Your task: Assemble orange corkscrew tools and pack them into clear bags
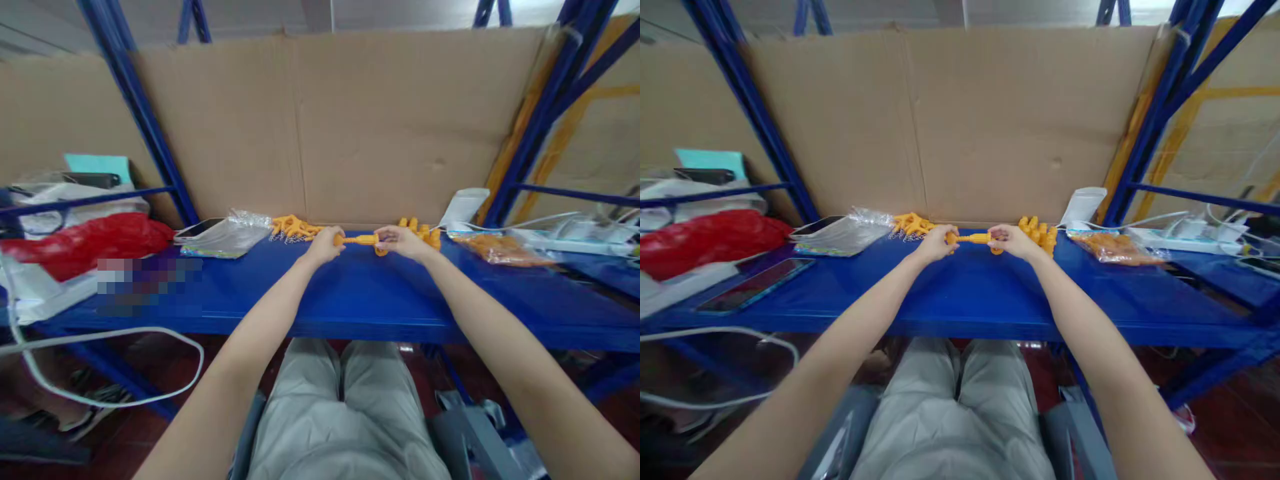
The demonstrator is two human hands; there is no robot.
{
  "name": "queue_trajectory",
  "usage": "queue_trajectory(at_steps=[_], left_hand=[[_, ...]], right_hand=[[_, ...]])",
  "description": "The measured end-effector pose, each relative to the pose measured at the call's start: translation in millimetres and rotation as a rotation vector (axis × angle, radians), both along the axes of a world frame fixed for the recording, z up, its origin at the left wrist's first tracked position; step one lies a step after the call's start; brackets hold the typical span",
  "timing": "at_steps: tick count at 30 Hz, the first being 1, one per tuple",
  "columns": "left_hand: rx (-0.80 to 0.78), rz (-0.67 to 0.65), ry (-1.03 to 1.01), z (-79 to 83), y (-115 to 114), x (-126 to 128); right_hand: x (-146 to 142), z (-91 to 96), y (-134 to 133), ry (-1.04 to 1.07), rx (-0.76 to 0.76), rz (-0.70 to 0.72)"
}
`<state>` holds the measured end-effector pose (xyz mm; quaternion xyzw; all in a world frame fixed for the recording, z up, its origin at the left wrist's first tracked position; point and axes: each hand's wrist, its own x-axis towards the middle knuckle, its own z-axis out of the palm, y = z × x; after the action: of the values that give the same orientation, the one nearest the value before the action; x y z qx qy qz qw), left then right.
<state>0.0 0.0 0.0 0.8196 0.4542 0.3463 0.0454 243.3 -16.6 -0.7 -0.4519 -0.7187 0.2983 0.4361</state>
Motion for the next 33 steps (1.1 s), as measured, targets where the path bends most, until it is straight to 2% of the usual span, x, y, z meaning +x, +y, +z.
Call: queue_trajectory(at_steps=[20,26,33], left_hand=[[0.034,0.009,0.017,-0.7,1.1,-1.3],[0.009,0.018,0.008,-1.4,3.3,-2.0],[-0.036,0.069,0.068,3.8,9.7,-11.3]], right_hand=[[-4.2,-0.1,-3.3,-0.087,-0.023,-0.066],[-5.1,-1.1,-1.7,-0.118,-0.017,-0.041],[3.3,-3.0,2.7,-0.427,0.113,-0.133]])
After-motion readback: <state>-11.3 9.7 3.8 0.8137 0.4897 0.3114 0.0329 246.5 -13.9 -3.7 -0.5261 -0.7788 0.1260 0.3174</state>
